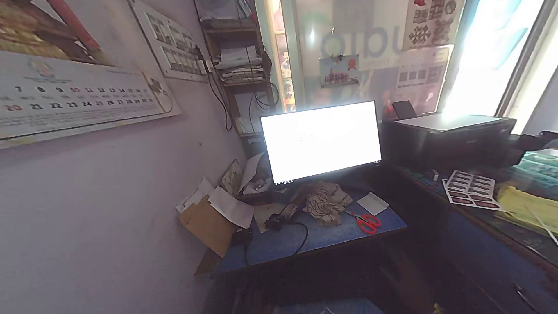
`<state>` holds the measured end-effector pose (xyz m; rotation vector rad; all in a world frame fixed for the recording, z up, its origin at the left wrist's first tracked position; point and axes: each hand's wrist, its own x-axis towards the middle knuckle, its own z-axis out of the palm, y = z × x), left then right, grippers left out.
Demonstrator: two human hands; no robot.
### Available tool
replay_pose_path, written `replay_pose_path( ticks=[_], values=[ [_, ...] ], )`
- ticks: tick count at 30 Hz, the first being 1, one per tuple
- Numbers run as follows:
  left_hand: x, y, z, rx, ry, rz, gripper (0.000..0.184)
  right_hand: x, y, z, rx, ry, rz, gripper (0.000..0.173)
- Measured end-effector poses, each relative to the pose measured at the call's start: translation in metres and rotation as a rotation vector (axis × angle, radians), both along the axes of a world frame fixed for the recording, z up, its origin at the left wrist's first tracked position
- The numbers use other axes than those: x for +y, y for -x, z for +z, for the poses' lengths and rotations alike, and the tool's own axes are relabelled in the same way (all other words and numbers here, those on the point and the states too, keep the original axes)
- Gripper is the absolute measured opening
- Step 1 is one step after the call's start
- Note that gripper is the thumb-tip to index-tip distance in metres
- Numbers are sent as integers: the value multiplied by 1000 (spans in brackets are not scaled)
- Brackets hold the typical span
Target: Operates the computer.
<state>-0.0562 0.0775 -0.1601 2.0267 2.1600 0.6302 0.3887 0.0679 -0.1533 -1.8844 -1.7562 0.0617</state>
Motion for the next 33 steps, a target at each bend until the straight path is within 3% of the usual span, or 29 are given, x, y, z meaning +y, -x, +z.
replay_pose_path(
  ticks=[3,8,15,21,33],
  values=[
    [0,-4,14,40,80,4,47,3,1,-2,-81,-3,8,63],
    [1,0,-5,52,37,2,45,0,8,12,-49,80,-15,57],
    [-3,-6,17,18,100,5,48,-2,6,9,-29,73,-8,56],
    [0,0,-7,-4,-45,-6,43,-2,8,13,-7,112,5,56],
    [0,1,-8,-1,-65,-17,44,-1,5,4,-81,115,25,50]
  ],
)
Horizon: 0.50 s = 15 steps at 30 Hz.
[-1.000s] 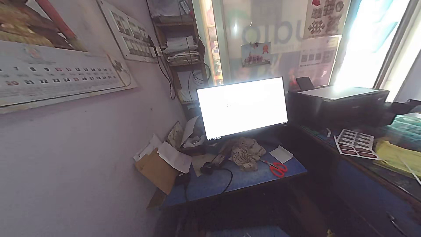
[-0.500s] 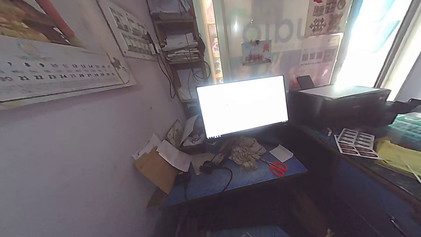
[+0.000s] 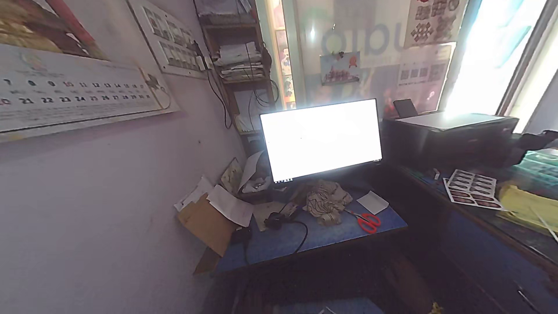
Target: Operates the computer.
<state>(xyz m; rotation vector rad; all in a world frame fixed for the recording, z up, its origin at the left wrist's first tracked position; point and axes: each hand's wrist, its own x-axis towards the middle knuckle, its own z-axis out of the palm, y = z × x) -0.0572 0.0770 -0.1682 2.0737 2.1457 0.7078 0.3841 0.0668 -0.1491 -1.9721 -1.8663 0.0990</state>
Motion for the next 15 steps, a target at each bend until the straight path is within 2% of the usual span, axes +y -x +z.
replay_pose_path(
  ticks=[5,15],
  values=[
    [0,1,-1,-2,-32,-11,44,-6,8,19,34,39,-7,48],
    [1,1,2,-3,0,4,45,-5,8,18,52,37,-10,48]
  ],
)
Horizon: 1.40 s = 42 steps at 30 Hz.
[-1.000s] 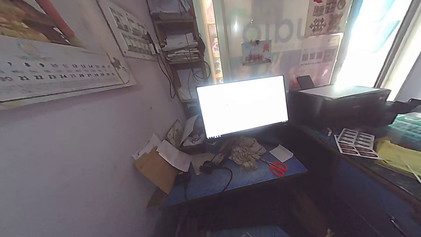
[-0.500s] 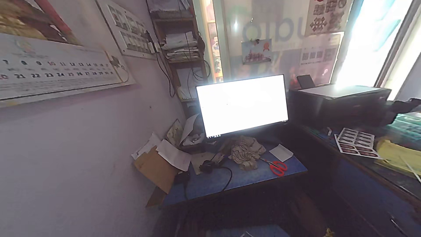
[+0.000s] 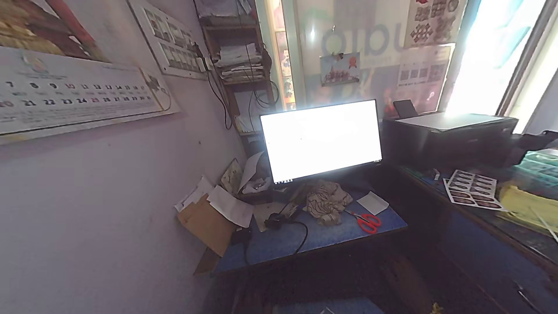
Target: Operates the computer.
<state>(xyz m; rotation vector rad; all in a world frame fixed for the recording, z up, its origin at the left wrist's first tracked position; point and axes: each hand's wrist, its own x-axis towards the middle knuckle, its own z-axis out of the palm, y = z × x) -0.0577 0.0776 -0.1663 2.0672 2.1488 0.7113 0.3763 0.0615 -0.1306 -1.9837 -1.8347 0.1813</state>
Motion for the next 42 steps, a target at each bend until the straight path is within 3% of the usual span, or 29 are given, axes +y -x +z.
replay_pose_path(
  ticks=[10,33,38,42],
  values=[
    [1,-3,5,21,36,-1,44,9,-11,-18,-48,-9,3,50],
    [-1,0,2,9,26,-9,44,4,-4,-5,-7,66,-21,50],
    [2,-2,8,56,91,5,47,4,-6,-11,-11,-11,2,49],
    [4,1,-1,74,73,-4,47,1,-2,3,6,46,-1,48]
  ],
)
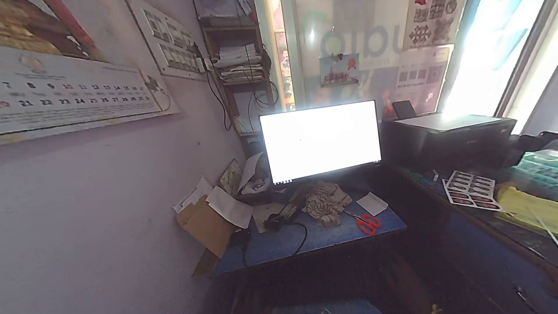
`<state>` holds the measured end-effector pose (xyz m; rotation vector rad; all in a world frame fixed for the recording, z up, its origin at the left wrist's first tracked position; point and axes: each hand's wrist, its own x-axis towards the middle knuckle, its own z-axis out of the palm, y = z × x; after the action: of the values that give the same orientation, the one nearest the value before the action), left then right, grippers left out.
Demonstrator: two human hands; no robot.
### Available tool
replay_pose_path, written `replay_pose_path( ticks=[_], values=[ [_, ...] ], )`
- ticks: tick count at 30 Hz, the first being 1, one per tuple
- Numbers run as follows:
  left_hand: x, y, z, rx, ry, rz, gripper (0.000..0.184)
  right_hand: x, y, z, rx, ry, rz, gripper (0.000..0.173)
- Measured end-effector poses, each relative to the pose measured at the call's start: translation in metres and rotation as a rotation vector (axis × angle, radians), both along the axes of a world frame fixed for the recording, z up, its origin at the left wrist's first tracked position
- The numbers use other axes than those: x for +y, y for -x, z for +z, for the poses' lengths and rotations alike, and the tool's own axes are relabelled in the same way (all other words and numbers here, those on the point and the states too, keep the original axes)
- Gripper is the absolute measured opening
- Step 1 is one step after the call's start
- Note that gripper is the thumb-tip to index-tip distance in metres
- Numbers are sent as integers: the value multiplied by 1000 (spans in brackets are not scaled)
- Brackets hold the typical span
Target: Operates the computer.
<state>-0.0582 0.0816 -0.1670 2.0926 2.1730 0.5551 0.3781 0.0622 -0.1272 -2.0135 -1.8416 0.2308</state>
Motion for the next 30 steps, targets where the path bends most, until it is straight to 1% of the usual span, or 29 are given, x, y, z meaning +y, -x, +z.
replay_pose_path(
  ticks=[6,12,19,26,30],
  values=[
    [-1,1,-2,33,14,-10,48,-1,1,1,2,4,-12,47],
    [-1,0,1,4,35,-13,49,2,-2,-6,-14,-23,-2,46],
    [-6,-3,1,-74,-88,-9,45,2,-2,-5,-13,11,-3,47],
    [-6,-3,1,-74,-95,-3,45,-1,1,2,-1,32,-3,48],
    [-6,-3,2,-68,-58,4,45,2,-6,-21,-43,-74,-15,49]
  ],
)
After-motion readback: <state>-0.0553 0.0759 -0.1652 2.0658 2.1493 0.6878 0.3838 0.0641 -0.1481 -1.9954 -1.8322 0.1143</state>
